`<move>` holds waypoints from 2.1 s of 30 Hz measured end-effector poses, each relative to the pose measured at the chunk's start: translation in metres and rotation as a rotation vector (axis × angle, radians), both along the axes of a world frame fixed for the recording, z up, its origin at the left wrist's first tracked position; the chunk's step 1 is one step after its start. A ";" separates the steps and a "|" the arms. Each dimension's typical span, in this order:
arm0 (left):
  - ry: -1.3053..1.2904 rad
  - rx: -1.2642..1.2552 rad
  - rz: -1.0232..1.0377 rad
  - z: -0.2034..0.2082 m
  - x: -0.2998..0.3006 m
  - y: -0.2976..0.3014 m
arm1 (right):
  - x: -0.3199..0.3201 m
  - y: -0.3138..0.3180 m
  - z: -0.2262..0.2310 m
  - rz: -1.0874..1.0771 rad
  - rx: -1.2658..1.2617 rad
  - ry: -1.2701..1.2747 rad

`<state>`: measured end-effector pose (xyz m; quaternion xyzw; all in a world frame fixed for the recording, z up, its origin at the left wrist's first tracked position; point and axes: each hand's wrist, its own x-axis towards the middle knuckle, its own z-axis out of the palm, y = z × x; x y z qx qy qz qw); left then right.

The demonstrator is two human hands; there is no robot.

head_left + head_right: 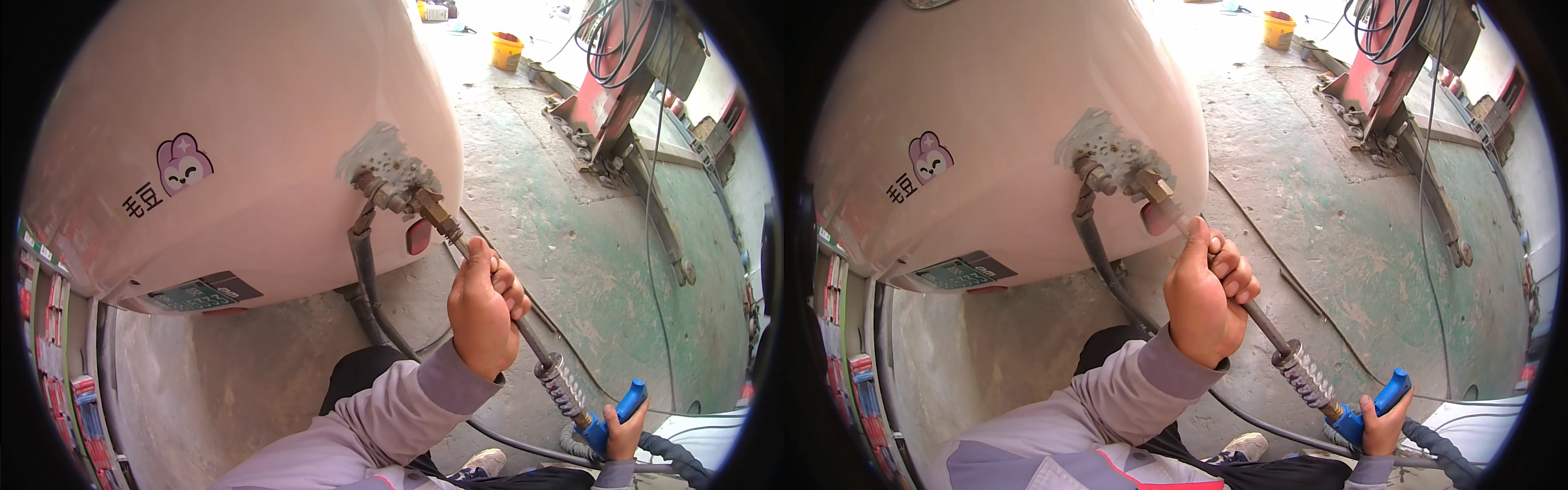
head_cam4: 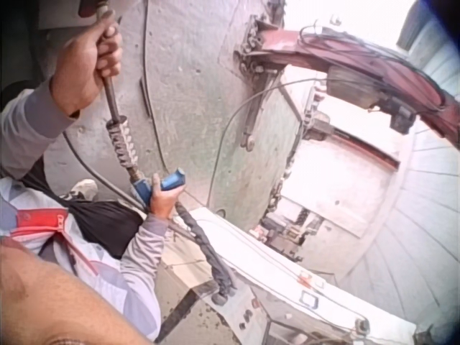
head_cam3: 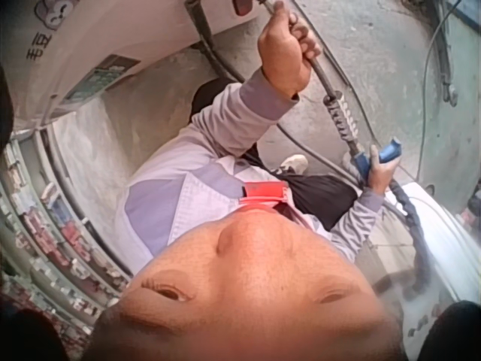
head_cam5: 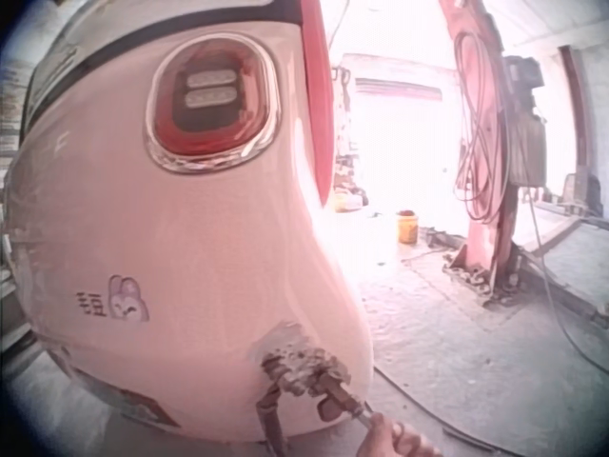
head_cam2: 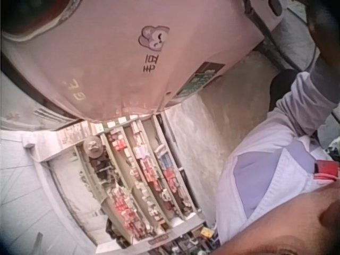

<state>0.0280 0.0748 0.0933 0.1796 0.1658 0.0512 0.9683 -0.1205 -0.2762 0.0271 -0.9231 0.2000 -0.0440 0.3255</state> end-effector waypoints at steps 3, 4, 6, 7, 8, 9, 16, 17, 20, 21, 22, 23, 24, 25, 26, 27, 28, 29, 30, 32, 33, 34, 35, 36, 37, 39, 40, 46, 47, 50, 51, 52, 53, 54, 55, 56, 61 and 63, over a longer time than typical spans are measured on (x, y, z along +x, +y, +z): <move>0.002 0.005 -0.008 0.002 -0.001 0.001 | -0.001 0.000 -0.001 0.007 -0.003 -0.010; -0.007 0.014 -0.004 0.003 -0.001 0.001 | -0.001 0.000 -0.001 0.008 -0.011 -0.016; 0.004 0.013 -0.016 0.004 -0.002 0.001 | -0.002 0.001 -0.001 0.010 -0.028 -0.025; -0.020 0.022 -0.011 0.004 -0.002 0.002 | -0.002 0.001 0.000 0.011 -0.037 -0.027; 0.010 0.032 -0.024 0.002 -0.001 0.003 | -0.002 0.002 0.000 0.010 -0.042 -0.036; 0.014 0.050 -0.032 -0.001 0.000 0.003 | -0.003 0.002 0.000 0.001 -0.039 -0.025; -0.169 0.399 0.051 -0.034 -0.016 -0.031 | -0.004 0.004 0.004 -0.017 -0.025 -0.026; -0.157 0.403 -0.150 -0.036 -0.027 -0.043 | -0.003 0.004 0.004 -0.014 -0.010 -0.041; -0.094 0.242 -0.411 -0.036 -0.041 -0.059 | -0.002 0.004 0.003 -0.024 -0.026 -0.037; -0.089 0.145 -0.408 -0.033 -0.040 -0.059 | -0.003 0.004 0.003 -0.020 -0.031 -0.033; 0.017 0.066 -0.454 -0.031 -0.036 -0.054 | -0.004 0.003 0.003 -0.021 -0.029 -0.035; 0.000 0.100 -0.414 -0.029 -0.029 -0.046 | -0.004 0.002 0.003 -0.020 -0.028 -0.033; -0.013 0.031 -0.331 -0.027 -0.021 -0.038 | -0.004 0.001 0.004 -0.015 -0.026 -0.035; -0.136 -0.017 -0.253 -0.026 -0.015 -0.030 | -0.004 0.000 0.004 -0.017 -0.019 -0.042; -0.156 -0.056 -0.147 -0.026 -0.011 -0.026 | -0.006 0.000 0.004 -0.018 -0.008 -0.060; -0.184 -0.063 -0.108 -0.027 -0.010 -0.025 | -0.006 0.000 0.004 -0.017 -0.031 -0.057; -0.172 0.024 -0.233 -0.029 -0.013 -0.031 | -0.006 0.000 0.004 -0.017 -0.025 -0.049; -0.147 0.098 -0.285 -0.032 -0.021 -0.043 | -0.005 0.000 0.004 -0.017 -0.021 -0.043; -0.073 0.167 -0.395 -0.036 -0.030 -0.055 | -0.004 -0.001 0.004 -0.002 -0.010 -0.060; -0.079 0.165 -0.350 -0.047 -0.044 -0.074 | -0.003 -0.001 0.003 -0.022 -0.017 -0.037; -0.097 0.159 -0.330 -0.051 -0.049 -0.080 | -0.003 -0.002 0.002 -0.021 -0.008 -0.039; -0.040 0.158 -0.365 -0.052 -0.050 -0.081 | -0.004 -0.002 0.001 -0.024 0.006 -0.041; -0.016 0.153 -0.361 -0.052 -0.049 -0.079 | -0.005 -0.003 0.001 -0.020 -0.007 -0.035; -0.031 0.140 -0.324 -0.049 -0.046 -0.074 | -0.005 -0.004 0.000 -0.018 -0.012 -0.038; -0.050 0.211 -0.259 -0.044 -0.040 -0.065 | -0.005 -0.004 -0.001 -0.024 -0.013 -0.046; -0.106 0.386 -0.121 -0.029 -0.026 -0.044 | -0.007 -0.006 -0.001 -0.032 -0.023 -0.065; -0.053 0.113 -0.009 -0.022 -0.018 -0.036 | -0.008 -0.006 -0.002 -0.038 -0.026 -0.084; -0.420 -0.262 -0.297 -0.020 0.013 0.013 | -0.009 -0.006 -0.003 -0.091 -0.089 -0.260; -0.547 -0.336 -0.387 -0.023 0.016 0.016 | -0.009 -0.006 -0.004 -0.087 -0.097 -0.324; -0.522 -0.271 -0.393 -0.025 0.018 0.016 | -0.006 -0.007 -0.004 -0.097 -0.104 -0.371; -0.388 -0.215 -0.319 -0.022 0.016 0.014 | -0.005 -0.007 -0.004 -0.093 -0.087 -0.293; -0.246 -0.122 -0.243 -0.018 0.012 0.010 | -0.004 -0.008 -0.003 -0.079 -0.065 -0.217; -0.137 -0.040 -0.160 -0.013 0.007 0.005 | -0.002 -0.007 -0.002 -0.064 -0.043 -0.141; -0.047 0.021 -0.102 -0.007 0.003 0.000 | -0.001 -0.006 -0.002 -0.039 -0.002 -0.056; 0.006 0.069 -0.038 -0.002 -0.001 -0.006 | 0.002 -0.005 -0.001 -0.013 0.038 0.028; -0.023 0.137 0.044 0.002 -0.004 -0.010 | 0.005 -0.004 0.000 -0.017 0.074 0.128; -0.086 -0.022 -0.062 0.001 -0.003 -0.001 | 0.007 0.002 -0.001 0.070 0.194 0.257; -0.295 -0.265 -0.246 -0.005 0.002 0.009 | 0.005 0.003 -0.005 0.012 0.077 0.036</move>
